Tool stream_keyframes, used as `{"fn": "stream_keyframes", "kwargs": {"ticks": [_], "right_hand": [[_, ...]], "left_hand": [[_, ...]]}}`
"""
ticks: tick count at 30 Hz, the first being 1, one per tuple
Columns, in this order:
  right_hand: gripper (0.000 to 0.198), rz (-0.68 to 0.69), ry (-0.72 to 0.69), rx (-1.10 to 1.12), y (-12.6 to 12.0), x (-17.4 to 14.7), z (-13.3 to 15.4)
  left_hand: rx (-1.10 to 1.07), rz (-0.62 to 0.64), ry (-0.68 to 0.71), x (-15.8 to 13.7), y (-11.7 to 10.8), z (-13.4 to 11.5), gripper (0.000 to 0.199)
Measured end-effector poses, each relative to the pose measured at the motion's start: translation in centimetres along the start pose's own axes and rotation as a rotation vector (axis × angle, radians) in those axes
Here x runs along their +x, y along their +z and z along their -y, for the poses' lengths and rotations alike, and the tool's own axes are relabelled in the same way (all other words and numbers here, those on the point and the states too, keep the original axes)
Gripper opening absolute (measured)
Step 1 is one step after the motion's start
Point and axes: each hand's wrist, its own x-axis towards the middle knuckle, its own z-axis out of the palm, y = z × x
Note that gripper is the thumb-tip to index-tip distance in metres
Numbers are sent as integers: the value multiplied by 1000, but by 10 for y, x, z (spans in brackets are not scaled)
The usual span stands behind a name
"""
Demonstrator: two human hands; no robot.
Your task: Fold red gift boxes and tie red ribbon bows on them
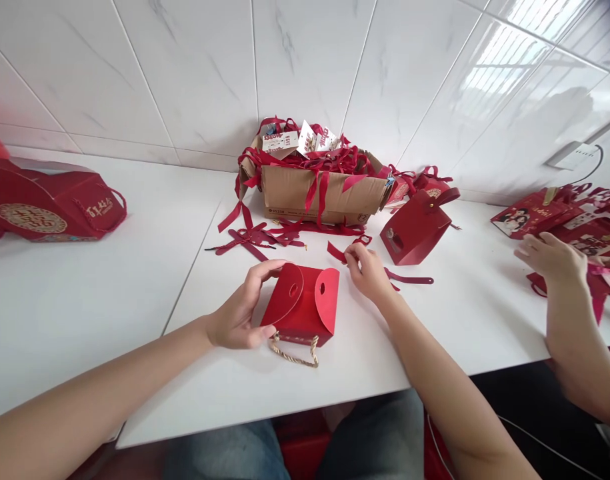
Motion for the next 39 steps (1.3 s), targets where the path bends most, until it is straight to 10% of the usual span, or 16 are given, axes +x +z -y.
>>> {"fn": "stream_keyframes", "kwargs": {"ticks": [4,10,20,39], "right_hand": [[16,-88,260,586,-15,1,7],[27,237,334,1226,-45,-6,27],[16,552,368,1202,-46,-19,42],[14,518,446,1235,-47,-17,40]], "left_hand": [[10,-44,-35,-4,-2,4,75],[93,-112,-67,-6,-1,10,79],[93,-70,-31,-2,-2,8,79],[52,-69,15,-1,-1,10,80]]}}
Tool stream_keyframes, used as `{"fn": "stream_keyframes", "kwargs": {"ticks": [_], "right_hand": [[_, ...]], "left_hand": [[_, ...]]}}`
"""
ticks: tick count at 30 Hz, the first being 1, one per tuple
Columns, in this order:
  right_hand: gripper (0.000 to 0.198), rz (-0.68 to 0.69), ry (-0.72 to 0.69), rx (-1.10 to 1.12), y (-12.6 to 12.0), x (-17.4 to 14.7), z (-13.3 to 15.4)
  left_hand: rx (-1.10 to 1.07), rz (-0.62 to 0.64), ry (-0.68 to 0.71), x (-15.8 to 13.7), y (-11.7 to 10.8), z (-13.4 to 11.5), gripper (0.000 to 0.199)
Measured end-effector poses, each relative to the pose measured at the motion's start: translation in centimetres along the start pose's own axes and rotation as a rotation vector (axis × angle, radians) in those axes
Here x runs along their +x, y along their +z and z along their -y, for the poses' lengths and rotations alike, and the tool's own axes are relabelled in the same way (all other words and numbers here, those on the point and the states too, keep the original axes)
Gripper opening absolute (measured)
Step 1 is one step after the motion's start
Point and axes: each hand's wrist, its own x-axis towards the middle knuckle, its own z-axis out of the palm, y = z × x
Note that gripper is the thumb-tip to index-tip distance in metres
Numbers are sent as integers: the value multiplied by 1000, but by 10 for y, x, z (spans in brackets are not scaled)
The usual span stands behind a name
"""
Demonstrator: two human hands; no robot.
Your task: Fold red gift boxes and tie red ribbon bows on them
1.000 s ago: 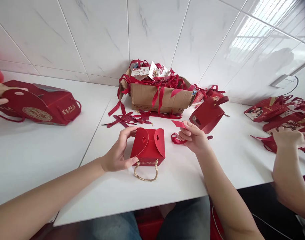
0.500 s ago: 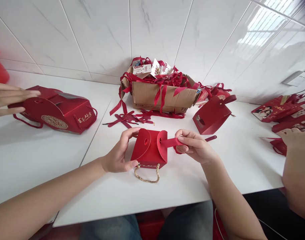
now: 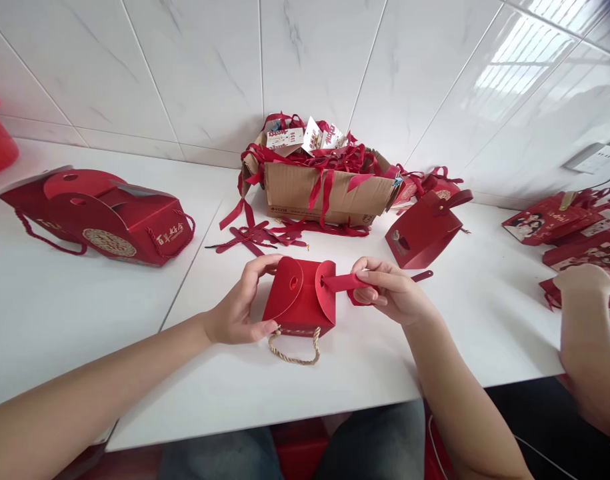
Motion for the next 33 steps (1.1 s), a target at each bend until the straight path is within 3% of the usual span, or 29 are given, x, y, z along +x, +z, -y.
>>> {"fn": "stream_keyframes", "kwargs": {"ticks": [14,21,33], "right_hand": [[12,-19,7,-7,5,-2,0],[23,-44,-20,-80,10,-2,1],[25,-202,-172,-190,21,-4,-4]], "left_hand": [[-18,14,-14,0,1,-1,81],[-25,19,-32,-1,2,-1,81],[-46,11,-14,2,3,-2,81]]}}
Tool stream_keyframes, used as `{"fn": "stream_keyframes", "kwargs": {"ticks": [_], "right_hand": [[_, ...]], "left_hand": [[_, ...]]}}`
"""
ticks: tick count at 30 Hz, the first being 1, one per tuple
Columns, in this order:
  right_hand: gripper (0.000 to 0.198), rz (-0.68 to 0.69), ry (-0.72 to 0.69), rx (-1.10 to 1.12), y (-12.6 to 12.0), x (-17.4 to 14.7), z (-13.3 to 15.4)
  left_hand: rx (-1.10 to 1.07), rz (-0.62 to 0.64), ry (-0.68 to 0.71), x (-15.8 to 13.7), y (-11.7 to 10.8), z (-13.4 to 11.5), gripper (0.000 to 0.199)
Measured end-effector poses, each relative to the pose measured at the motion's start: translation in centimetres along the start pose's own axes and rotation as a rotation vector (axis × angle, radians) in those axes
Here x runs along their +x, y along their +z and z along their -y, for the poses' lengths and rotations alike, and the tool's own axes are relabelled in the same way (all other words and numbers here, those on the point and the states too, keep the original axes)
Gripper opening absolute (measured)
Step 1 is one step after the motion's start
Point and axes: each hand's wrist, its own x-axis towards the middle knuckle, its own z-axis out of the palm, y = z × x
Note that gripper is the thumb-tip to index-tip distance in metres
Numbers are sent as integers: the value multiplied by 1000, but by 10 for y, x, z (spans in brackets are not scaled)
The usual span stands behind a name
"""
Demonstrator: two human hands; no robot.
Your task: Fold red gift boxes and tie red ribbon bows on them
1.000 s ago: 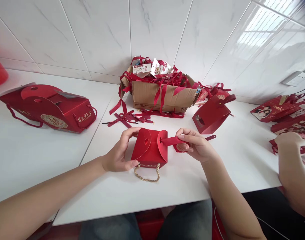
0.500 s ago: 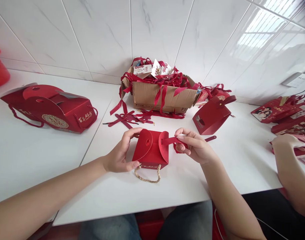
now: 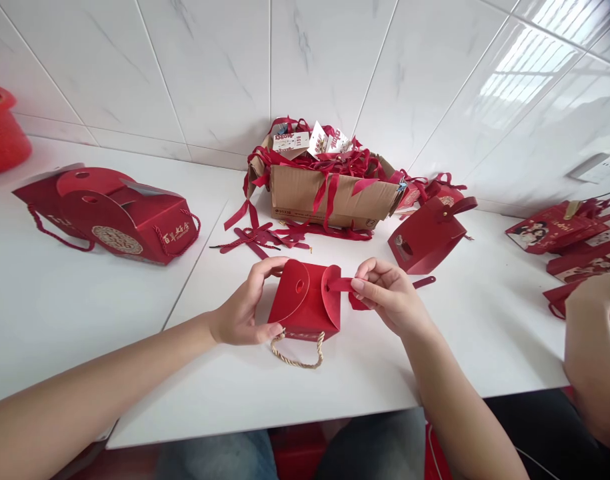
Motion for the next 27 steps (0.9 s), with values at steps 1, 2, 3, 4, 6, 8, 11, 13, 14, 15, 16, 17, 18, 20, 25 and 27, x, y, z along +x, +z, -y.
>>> {"fn": "stream_keyframes", "kwargs": {"ticks": [1,2,3,4,6,8,11,13,14,15,16,17,18,20,25,27], "right_hand": [[25,-5,-9,-6,1,0,-1],[25,-6,-19,-13,2,-1,-1],[24,-6,-30,-19,2,-1,-2],[23,-5,-43,-27,3,-1,-3],[20,-4,-76,-53,4,-2,-5],[13,-16,-145,-99,5,-3,-6],[10,-49,-304,-258,7,-5,-6],[15,-60,-414,-404,9,-7,-6],[18,-59,-460,-466,9,-7,-5],[20,-54,-498,-515,10,-7,-5],[22,-51,-525,-549,11,-7,-5],[22,-50,-542,-571,12,-7,-5],[20,-52,-553,-583,12,-6,-5],[15,-65,-556,-589,13,-6,-6],[8,-99,-517,-564,15,-6,-9],[6,-111,-503,-556,17,-6,-8]], "left_hand": [[-2,-4,-2,0,0,0,81],[-3,-6,-3,0,0,0,81],[-2,-7,-3,0,0,0,81],[0,-5,-3,0,0,0,81],[6,-2,-1,-1,0,0,82],[10,-1,-3,-1,0,0,82],[15,3,-24,-2,0,1,82],[13,7,-38,-3,0,2,82],[11,8,-41,-4,0,2,82],[10,9,-42,-4,0,3,82],[10,8,-40,-4,0,3,83],[9,6,-36,-4,0,4,83],[6,5,-33,-4,0,4,83],[-1,3,-28,-4,0,3,83],[-8,-1,-15,-2,1,3,82],[-15,2,-8,-2,1,2,82]]}}
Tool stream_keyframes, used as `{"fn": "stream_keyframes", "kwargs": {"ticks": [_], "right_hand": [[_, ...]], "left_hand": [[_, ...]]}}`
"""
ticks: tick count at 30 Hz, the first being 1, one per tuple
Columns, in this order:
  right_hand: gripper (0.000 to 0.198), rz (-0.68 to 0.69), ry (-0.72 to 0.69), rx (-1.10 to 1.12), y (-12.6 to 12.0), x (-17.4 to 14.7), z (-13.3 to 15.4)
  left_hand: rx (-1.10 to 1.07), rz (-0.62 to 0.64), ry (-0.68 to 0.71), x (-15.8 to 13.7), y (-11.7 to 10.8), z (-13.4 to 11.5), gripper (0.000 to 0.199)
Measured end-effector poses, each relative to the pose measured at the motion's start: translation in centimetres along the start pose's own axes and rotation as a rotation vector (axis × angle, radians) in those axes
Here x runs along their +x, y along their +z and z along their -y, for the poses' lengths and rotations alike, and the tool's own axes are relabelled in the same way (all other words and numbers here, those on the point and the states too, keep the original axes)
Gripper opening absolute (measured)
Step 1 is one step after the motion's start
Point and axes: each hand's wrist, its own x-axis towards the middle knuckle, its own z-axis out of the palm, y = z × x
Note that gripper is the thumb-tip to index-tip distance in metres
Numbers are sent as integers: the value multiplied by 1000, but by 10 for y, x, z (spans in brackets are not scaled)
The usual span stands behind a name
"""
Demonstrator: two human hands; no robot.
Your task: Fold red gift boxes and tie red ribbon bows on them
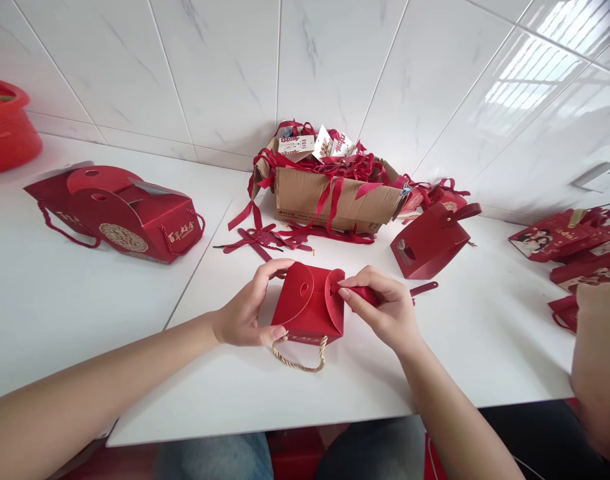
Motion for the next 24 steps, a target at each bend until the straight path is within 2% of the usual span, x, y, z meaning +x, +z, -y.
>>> {"fn": "stream_keyframes", "kwargs": {"ticks": [5,10,16,19,24], "right_hand": [[3,26,-13,4,6,1,5],[5,-4,61,110,11,-1,5],[4,64,-14,65,4,-1,3],[11,79,-38,73,1,-2,1],[11,64,61,139,3,-3,-1]], "left_hand": [[20,7,-25,-2,0,0,83],[11,-7,-19,-2,1,-1,84],[-6,6,6,1,1,-3,83],[2,4,1,1,0,-3,83],[18,13,-13,-2,0,-1,83]]}}
